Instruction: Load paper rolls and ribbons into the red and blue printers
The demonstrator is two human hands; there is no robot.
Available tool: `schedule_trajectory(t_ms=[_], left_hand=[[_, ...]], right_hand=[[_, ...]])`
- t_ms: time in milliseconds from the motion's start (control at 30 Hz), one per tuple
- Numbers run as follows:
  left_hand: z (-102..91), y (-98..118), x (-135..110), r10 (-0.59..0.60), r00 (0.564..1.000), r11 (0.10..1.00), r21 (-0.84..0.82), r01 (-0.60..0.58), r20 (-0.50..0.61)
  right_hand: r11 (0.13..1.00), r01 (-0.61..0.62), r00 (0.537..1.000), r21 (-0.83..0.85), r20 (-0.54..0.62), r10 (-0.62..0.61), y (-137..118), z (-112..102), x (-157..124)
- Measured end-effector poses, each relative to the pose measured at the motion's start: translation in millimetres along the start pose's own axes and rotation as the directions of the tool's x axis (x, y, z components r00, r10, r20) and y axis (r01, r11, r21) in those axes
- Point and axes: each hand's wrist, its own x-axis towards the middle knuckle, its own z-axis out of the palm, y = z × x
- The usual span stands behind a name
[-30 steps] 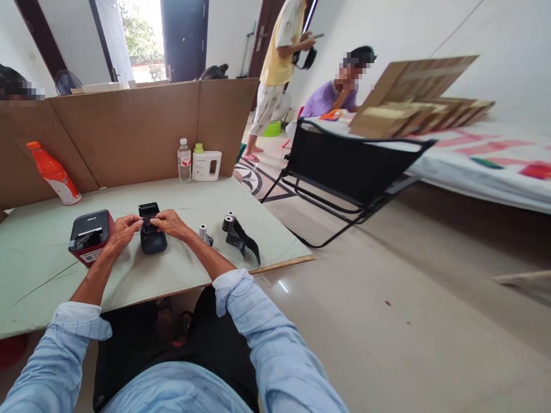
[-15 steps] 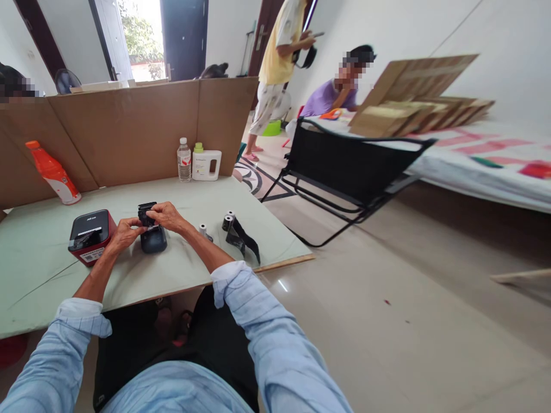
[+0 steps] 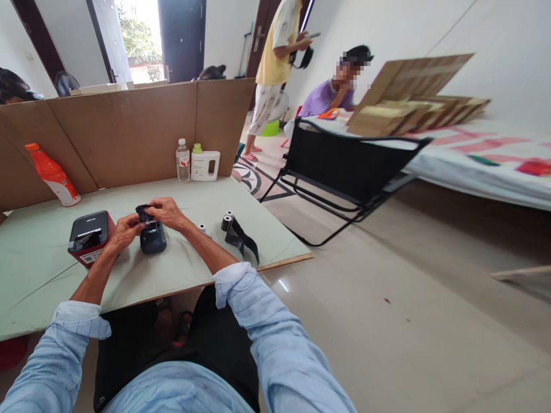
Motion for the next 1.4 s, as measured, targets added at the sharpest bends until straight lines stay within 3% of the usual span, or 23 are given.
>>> schedule_trajectory(t_ms=[233, 500, 767, 1200, 1400], left_hand=[[9.4, 8.4, -4.5, -0.02, 1.0, 1.0, 0.018, 0.02, 0.018], [19.0, 21.2, -9.9, -0.059, 0.994, 0.998, -0.003, 0.059, 0.094], [28.4, 15.8, -10.5, -0.157, 0.979, 0.988, 0.008, 0.157, 0.131], [26.5, 22.4, -21.2, -0.104, 0.978, 0.991, 0.096, 0.088, 0.178], [27.2, 25.1, -24.7, -0.137, 0.974, 0.99, 0.009, 0.138, 0.18]], right_hand=[[0.999, -0.037, 0.999, 0.001, 0.017, 0.037, 9.2, -9.5, -13.7], [0.999, -0.046, 0.99, -0.02, -0.135, 0.043, 20.1, -23.2, -42.7], [0.996, -0.085, 0.972, 0.023, -0.217, 0.088, 28.7, -23.0, -65.8], [0.996, -0.077, 0.972, 0.036, -0.219, 0.083, 29.6, -22.1, -65.4], [0.997, -0.076, 0.971, 0.031, -0.223, 0.081, 25.5, -21.5, -66.8]])
